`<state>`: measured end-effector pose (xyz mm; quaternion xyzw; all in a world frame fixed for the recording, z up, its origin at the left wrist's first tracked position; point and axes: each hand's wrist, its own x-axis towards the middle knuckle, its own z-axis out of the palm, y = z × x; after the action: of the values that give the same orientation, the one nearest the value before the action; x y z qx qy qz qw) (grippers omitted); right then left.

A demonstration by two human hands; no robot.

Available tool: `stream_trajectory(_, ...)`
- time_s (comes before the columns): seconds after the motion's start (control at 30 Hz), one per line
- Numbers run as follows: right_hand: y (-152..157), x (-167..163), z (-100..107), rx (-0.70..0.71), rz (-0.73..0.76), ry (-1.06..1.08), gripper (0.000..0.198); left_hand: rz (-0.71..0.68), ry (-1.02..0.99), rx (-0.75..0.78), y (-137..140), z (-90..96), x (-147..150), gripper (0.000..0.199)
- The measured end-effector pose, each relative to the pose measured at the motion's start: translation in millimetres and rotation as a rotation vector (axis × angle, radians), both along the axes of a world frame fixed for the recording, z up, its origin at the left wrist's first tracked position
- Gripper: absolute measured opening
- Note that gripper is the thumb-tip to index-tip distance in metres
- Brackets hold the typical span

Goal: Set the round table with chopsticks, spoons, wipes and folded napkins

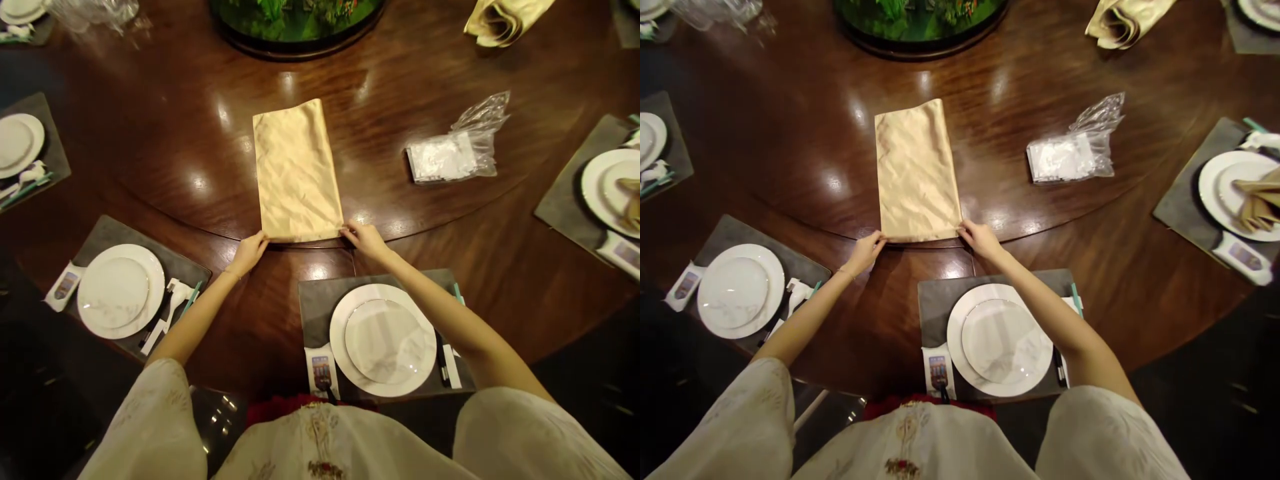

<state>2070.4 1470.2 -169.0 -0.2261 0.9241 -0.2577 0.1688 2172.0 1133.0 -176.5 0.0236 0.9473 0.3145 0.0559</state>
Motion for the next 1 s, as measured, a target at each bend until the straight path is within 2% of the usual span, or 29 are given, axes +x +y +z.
stream_trajectory(0.1,-15.5,-14.4,2.6,0.088,-0.138,-0.054,0.021,0.26,-0.068,-0.086,4.1,4.5,-19.3,0.017)
stream_trajectory(0.2,-29.7,-24.1,3.1,0.254,-0.214,-0.075,0.018,0.371,-0.185,-0.152,7.4,8.0,-37.4,0.009)
stream_trajectory(0.27,-35.9,-27.2,3.4,0.325,-0.275,-0.074,0.02,0.414,-0.242,-0.189,9.5,10.6,-44.9,0.014)
stream_trajectory(0.4,-42.4,-34.0,3.2,0.31,-0.363,-0.094,0.036,0.493,-0.278,-0.226,13.3,14.3,-52.6,0.025)
stream_trajectory(0.5,-46.0,-38.5,1.2,0.269,-0.381,-0.148,0.025,0.558,-0.3,-0.173,15.1,13.5,-57.3,0.023)
stream_trajectory(0.57,-47.7,-38.4,-1.2,0.192,-0.422,-0.187,0.019,0.611,-0.324,-0.082,15.2,11.7,-59.6,0.022)
stream_trajectory(0.63,-48.2,-36.2,-4.6,0.057,-0.494,-0.245,0.023,0.707,-0.354,0.097,14.3,10.7,-60.0,0.024)
stream_trajectory(0.73,-47.2,-32.6,-9.9,-0.13,-0.601,-0.319,0.034,0.848,-0.402,0.547,11.2,12.9,-56.0,0.027)
stream_trajectory(0.83,-46.4,-28.4,-13.7,-0.244,-0.653,-0.31,0.021,0.795,-0.371,0.911,8.6,18.4,-49.1,0.019)
stream_trajectory(0.9,-46.5,-21.8,-15.0,-0.324,-0.677,-0.272,0.011,0.754,-0.295,1.03,9.8,20.3,-44.7,0.012)
stream_trajectory(0.97,-46.3,-10.3,-15.8,-0.397,-0.701,-0.222,0.019,0.776,-0.187,1.067,14.5,18.1,-40.4,0.012)
stream_trajectory(1.0,-45.9,-2.9,-16.3,-0.405,-0.703,-0.197,0.024,0.801,-0.133,1.039,17.9,15.5,-37.8,0.016)
